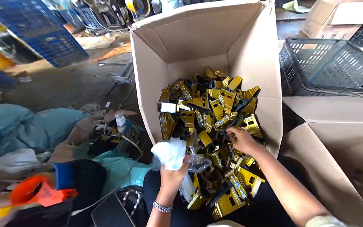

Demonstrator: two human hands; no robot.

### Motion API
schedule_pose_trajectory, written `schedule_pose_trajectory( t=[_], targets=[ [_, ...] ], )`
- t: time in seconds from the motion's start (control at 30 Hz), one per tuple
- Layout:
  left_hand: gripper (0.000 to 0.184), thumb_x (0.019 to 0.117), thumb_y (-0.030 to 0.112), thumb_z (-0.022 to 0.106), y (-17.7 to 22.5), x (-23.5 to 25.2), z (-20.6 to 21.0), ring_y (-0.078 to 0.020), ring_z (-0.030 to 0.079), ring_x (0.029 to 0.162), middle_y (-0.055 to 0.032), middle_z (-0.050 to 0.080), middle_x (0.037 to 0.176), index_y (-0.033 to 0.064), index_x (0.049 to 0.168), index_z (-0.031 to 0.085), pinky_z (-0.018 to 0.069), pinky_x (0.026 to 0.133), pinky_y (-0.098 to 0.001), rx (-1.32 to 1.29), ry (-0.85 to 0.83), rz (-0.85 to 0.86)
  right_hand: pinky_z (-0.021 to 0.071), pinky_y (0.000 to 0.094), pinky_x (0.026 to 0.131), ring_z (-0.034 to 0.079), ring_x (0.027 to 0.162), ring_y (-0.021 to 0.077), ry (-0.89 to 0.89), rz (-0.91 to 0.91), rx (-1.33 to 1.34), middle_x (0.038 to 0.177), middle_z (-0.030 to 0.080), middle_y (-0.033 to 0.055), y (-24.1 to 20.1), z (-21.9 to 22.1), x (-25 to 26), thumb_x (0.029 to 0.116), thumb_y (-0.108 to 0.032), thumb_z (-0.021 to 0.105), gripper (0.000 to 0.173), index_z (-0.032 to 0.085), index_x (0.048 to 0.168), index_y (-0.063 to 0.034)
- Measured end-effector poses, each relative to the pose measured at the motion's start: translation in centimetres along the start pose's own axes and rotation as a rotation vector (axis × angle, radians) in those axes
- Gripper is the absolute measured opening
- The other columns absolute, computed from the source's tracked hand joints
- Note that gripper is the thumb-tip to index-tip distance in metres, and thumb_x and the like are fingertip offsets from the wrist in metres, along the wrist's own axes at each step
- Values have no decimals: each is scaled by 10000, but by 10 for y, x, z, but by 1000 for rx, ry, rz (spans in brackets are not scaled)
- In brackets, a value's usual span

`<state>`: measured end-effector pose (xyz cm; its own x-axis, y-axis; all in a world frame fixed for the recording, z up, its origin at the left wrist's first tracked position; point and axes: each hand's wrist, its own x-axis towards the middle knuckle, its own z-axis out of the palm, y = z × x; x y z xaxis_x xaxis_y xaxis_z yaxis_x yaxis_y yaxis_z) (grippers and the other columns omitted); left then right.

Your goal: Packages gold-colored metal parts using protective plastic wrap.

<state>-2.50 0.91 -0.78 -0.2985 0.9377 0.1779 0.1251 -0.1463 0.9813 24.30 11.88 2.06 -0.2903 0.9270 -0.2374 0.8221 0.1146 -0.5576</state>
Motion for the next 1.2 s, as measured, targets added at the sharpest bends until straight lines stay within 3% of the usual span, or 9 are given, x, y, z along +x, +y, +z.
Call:
schedule_pose_trajectory(
  t=[0.07, 0.23, 0.4, 0.5, 0.67, 0.8, 0.9, 1.0, 1.2],
  targets=[
    [594, 719, -9, 786, 7, -3, 6, -105, 712, 920, -58, 722, 985, -96, 1238, 511, 603, 860, -282, -117, 55, -66, 295, 707, 1106, 280, 1474, 491, -127, 31, -401, 1627, 343, 175, 16, 2, 29, 867, 170, 601, 760, 395, 1564, -49],
    [609, 748, 34, 820, 10, -2, 13, -56, 685, 1003, -61, 704, 1073, -111, 1259, 521, 579, 913, -243, -98, 154, -8, 283, 646, 1133, 350, 1427, 464, -127, -72, -630, 1504, 444, 245, 29, -3, 31, 927, 126, 553, 437, 622, 1342, 6],
    [584, 789, 32, 797, 5, 5, 19, -61, 682, 1013, -96, 698, 1095, -124, 1276, 515, 573, 923, -241, -66, 155, -20, 542, 411, 933, 653, 1038, 266, 436, -168, 306, 1115, 678, 200, 36, -2, -41, 829, -213, 827, 477, 660, 1155, 93],
    [463, 817, 16, 774, 7, 7, 33, -39, 686, 977, -75, 716, 1041, -113, 1211, 568, 572, 913, -226, -57, 129, -20, 612, 311, 800, 710, 938, 151, 442, 2, 1165, 1138, 675, 107, 24, 22, -65, 989, -67, 521, 552, 355, 1513, -22],
    [402, 766, 28, 813, 0, 13, 52, -19, 696, 954, -86, 737, 992, -127, 1091, 634, 570, 916, -207, 30, 116, 167, 619, 475, 581, 748, 827, 350, 432, 129, 1869, 1045, 731, 175, 1, 29, -64, 1038, -663, 245, 657, 523, 1275, -117],
    [452, 715, 47, 829, -4, 12, 62, -40, 706, 970, -136, 743, 992, -166, 1065, 639, 566, 932, -221, 43, 111, 285, 636, 365, 649, 739, 813, 233, 102, -255, 1499, 1130, 726, 106, -4, 30, -88, 807, -393, 837, 708, 512, 1364, -101],
    [486, 732, 43, 836, 11, 2, 70, -73, 699, 990, -100, 732, 1030, -119, 1136, 620, 575, 937, -255, -89, 21, 55, 642, 350, 649, 731, 800, 197, -21, -86, 1066, 1065, 721, 106, -30, 33, -91, 862, -183, 780, 576, 548, 1366, -28],
    [468, 809, -26, 776, 43, 1, 71, -110, 685, 1018, -96, 709, 1068, -75, 1224, 566, 573, 937, -288, -312, -36, -236, 578, 430, 923, 706, 1047, 258, 428, -122, 486, 1173, 702, 200, -40, 60, -66, 877, -183, 757, 573, 567, 1353, 74],
    [377, 813, 92, 795, 28, 1, 54, -105, 698, 988, -104, 730, 1018, -74, 1122, 656, 570, 924, -300, 75, -166, -92, 512, 554, 986, 644, 1158, 423, -100, -73, -42, 1439, 519, 274, -57, 58, -43, 992, -236, 626, 632, 380, 1503, 43]
  ],
)
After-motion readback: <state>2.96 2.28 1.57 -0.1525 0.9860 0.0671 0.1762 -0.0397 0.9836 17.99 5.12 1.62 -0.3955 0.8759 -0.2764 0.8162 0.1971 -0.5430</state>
